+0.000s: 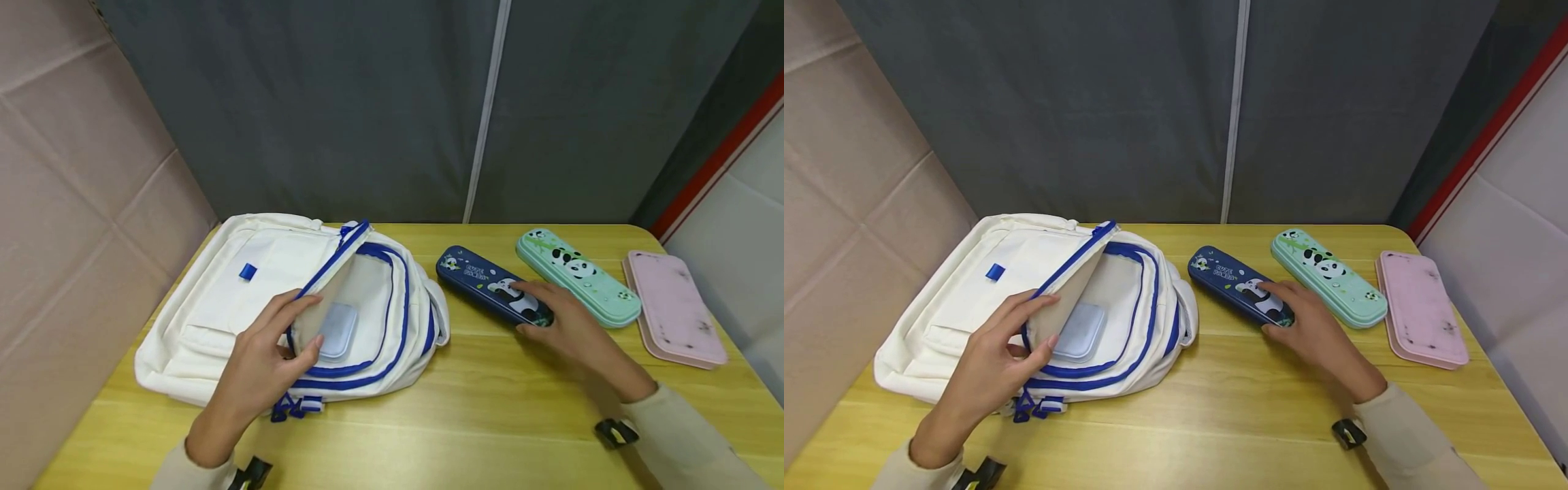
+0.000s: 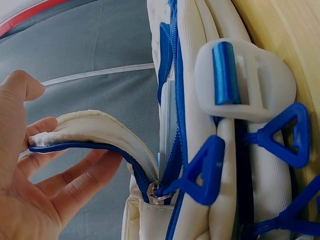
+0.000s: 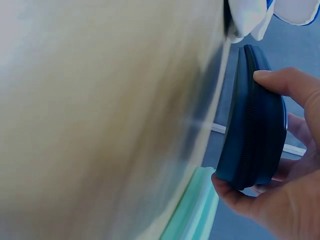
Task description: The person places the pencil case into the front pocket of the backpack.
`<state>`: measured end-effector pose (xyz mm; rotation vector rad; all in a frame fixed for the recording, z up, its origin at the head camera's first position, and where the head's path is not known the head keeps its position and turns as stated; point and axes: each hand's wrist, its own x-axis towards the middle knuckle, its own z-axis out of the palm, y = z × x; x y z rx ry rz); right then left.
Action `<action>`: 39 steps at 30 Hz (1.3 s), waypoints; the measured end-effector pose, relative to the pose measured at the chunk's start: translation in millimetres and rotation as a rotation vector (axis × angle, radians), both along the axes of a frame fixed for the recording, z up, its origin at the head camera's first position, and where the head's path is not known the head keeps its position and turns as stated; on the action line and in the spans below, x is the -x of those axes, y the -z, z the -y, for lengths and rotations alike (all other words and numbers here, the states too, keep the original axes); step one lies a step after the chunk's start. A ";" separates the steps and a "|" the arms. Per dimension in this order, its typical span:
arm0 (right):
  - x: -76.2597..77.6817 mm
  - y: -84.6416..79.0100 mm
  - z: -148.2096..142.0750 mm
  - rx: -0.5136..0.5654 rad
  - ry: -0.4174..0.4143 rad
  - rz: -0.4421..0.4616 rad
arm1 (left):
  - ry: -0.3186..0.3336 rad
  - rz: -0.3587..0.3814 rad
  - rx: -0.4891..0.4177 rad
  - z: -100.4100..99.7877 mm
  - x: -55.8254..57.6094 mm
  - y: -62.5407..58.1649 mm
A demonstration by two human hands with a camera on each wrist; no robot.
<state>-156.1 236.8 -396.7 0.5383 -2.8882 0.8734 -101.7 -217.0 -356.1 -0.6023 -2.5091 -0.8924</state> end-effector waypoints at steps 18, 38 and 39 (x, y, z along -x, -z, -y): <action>11.0 -34.6 44.0 0.043 -0.082 0.022 | 0.004 -0.001 -0.004 1.4 0.6 0.4; 41.3 -49.1 111.7 0.029 -0.211 0.101 | -0.056 0.026 -0.028 3.1 -0.2 -0.8; 42.7 -49.0 114.3 0.032 -0.213 0.105 | -0.056 0.025 -0.028 3.3 -0.1 -1.1</action>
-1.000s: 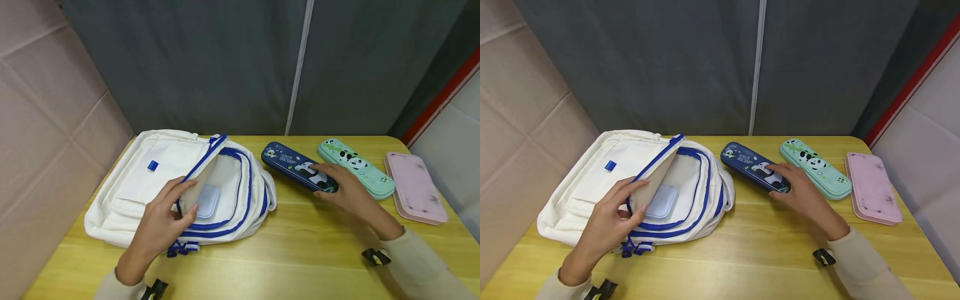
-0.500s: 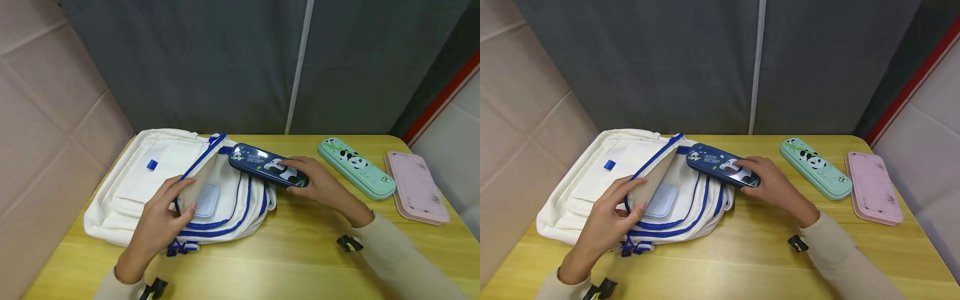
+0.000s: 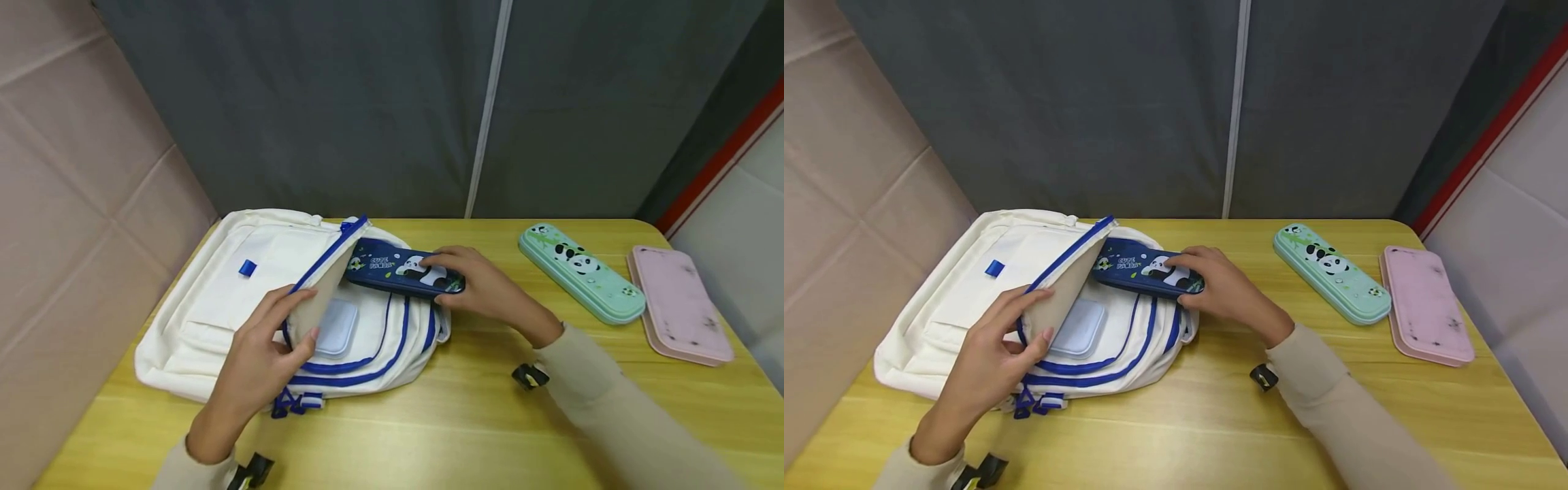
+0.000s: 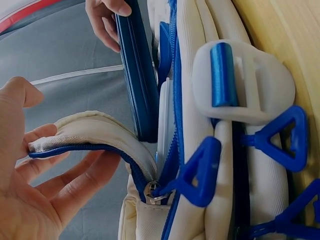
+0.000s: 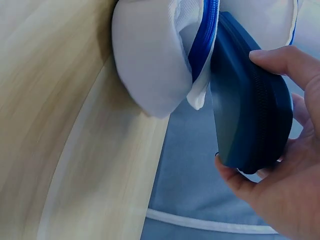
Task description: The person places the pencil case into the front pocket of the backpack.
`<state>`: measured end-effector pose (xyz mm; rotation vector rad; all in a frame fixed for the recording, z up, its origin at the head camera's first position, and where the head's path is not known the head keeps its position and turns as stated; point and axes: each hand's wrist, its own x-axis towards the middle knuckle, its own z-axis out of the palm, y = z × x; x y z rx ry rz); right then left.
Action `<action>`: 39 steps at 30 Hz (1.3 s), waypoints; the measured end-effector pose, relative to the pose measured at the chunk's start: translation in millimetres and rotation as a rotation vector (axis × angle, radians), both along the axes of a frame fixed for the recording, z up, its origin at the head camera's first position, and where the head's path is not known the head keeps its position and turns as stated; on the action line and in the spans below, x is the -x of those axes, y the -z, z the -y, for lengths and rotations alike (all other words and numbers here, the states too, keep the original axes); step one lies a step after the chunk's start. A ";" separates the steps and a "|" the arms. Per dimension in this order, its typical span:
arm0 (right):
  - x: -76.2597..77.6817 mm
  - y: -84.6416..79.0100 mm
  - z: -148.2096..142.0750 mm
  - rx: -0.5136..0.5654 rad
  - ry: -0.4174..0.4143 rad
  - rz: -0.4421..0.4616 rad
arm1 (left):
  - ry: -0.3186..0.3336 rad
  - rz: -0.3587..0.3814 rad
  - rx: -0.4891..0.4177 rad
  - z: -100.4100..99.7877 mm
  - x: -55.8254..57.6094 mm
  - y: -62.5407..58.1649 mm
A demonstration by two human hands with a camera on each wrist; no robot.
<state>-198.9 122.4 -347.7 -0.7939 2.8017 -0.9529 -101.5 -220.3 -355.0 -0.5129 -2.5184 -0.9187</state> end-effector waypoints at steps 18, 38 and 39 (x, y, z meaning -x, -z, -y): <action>18.3 6.1 33.7 0.059 -0.082 0.036 | 0.005 0.005 0.005 0.5 -1.1 -0.5; 17.7 10.4 32.2 0.022 -0.042 0.049 | 0.005 0.036 -0.003 0.5 -1.4 -1.4; 16.9 10.6 31.0 0.014 -0.037 0.044 | 0.005 0.035 -0.002 0.5 -1.4 -1.5</action>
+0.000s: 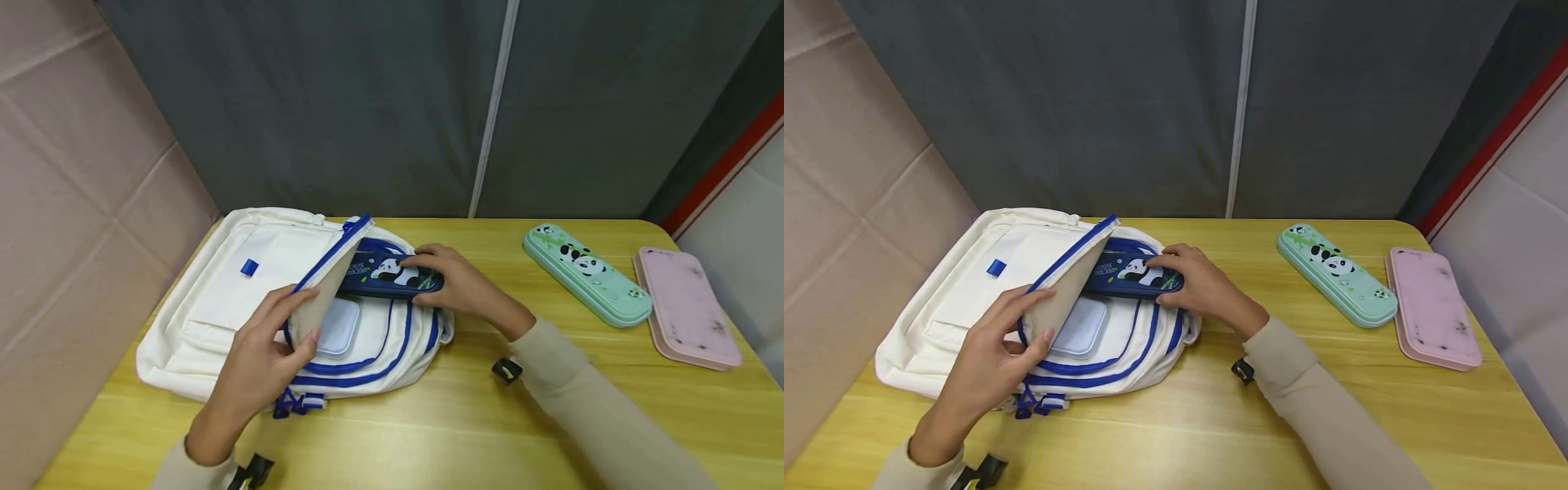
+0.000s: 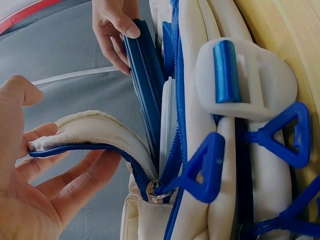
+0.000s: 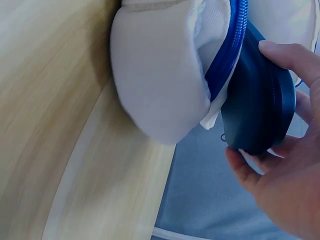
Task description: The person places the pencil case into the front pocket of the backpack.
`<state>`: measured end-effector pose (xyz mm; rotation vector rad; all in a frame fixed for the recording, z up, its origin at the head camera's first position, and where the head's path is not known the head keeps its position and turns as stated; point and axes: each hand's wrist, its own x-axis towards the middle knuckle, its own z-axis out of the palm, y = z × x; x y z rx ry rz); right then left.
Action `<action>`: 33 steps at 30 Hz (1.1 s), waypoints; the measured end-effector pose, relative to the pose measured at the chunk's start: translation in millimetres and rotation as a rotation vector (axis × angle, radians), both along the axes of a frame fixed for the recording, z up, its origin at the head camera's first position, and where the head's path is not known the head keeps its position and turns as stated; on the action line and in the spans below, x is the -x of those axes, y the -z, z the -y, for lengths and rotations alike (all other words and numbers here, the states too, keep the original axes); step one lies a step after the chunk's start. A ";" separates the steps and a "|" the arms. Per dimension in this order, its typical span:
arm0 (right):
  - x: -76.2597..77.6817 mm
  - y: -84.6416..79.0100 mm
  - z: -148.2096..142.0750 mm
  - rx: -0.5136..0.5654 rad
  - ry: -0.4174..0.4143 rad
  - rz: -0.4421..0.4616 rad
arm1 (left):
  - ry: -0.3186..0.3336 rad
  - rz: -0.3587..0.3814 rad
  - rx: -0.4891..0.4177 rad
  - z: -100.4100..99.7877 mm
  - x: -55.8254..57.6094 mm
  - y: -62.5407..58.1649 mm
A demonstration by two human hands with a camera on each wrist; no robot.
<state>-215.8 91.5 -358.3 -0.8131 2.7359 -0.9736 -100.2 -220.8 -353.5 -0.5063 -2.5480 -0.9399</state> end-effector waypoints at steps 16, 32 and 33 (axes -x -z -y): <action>-12.4 1.1 -20.6 0.030 0.078 -0.028 | 0.003 0.000 0.000 0.3 0.1 -0.9; -8.5 -1.6 -9.7 0.070 0.057 -0.013 | 0.034 -0.032 -0.018 2.8 1.3 1.1; -8.0 -1.6 -8.8 0.072 0.057 -0.011 | 0.040 -0.036 -0.020 2.7 1.6 1.3</action>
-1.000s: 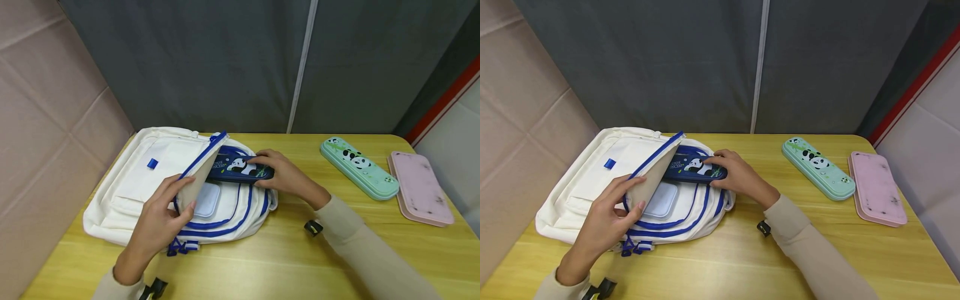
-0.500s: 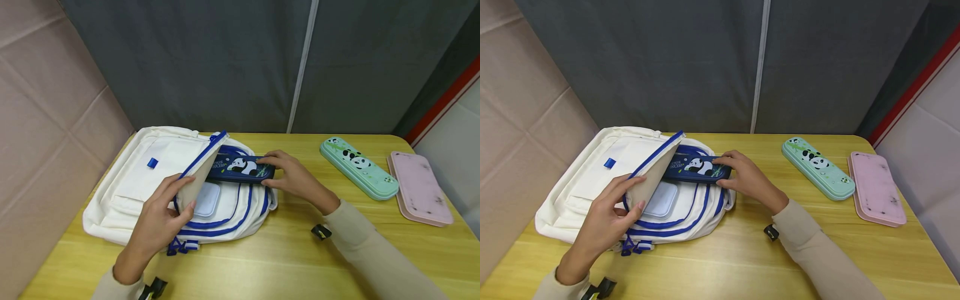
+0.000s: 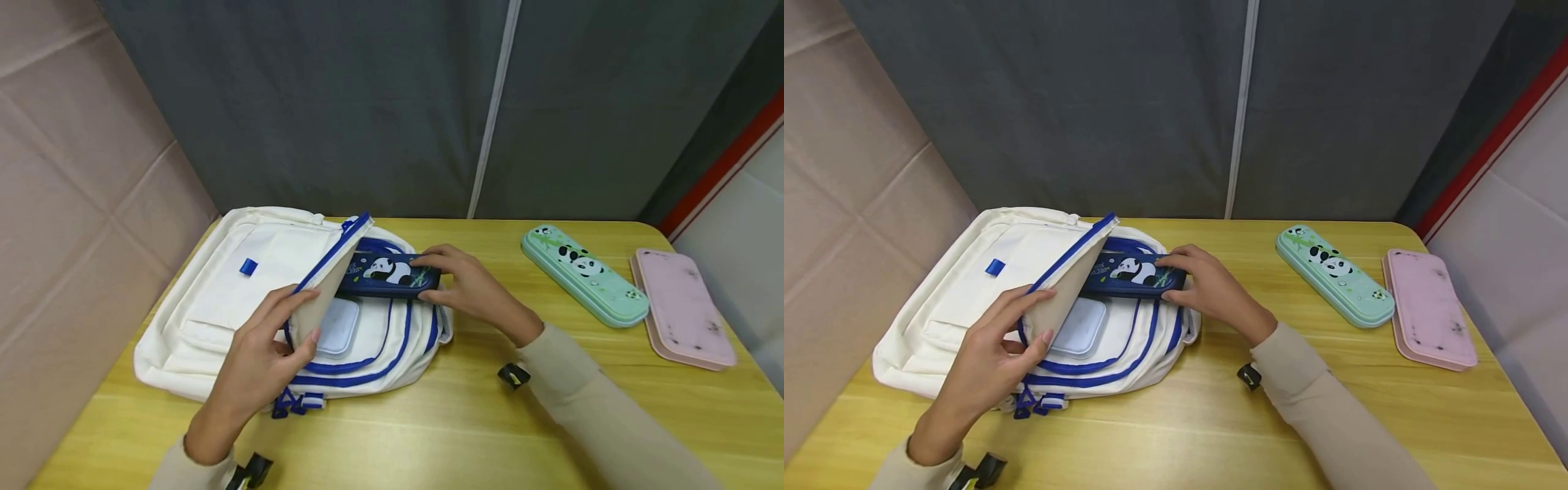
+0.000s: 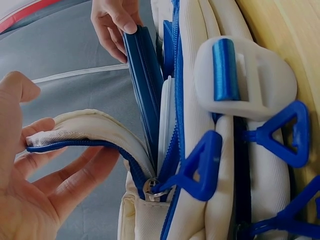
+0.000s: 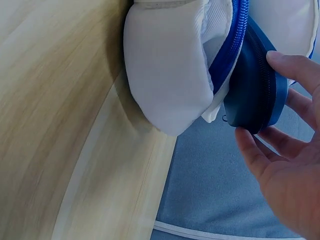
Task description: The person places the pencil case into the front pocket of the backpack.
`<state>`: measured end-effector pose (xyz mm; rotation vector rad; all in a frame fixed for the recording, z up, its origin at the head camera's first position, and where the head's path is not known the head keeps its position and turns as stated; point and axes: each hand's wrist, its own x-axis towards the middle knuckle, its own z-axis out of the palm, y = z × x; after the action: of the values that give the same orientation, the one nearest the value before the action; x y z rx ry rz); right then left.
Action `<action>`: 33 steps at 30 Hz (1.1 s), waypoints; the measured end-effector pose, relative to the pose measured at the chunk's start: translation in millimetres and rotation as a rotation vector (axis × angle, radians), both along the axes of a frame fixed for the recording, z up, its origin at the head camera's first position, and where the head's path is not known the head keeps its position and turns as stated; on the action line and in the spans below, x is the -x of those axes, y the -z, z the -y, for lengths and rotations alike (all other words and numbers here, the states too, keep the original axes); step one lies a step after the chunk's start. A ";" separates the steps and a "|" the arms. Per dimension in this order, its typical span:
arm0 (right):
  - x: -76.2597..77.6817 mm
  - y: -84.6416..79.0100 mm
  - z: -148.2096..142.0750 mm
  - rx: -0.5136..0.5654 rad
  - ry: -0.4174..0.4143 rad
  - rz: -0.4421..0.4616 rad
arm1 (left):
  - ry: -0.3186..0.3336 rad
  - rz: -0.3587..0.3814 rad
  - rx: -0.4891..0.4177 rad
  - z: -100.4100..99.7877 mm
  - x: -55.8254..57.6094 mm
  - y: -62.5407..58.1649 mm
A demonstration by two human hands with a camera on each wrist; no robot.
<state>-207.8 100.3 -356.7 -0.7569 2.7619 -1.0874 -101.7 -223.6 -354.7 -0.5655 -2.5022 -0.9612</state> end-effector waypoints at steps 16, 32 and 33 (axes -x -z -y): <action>6.4 2.6 17.7 0.006 -0.038 -0.008 | 0.050 -0.008 0.022 0.2 1.3 2.3; 10.3 3.4 35.4 -0.021 -0.041 0.010 | 0.054 -0.013 0.032 -0.7 0.8 3.5; 10.5 3.6 36.6 -0.025 -0.040 0.008 | 0.054 -0.014 0.032 -0.7 0.9 3.6</action>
<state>-218.3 63.7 -360.3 -0.7998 2.7356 -1.0449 -102.6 -222.8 -358.3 -0.6510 -2.5060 -0.9345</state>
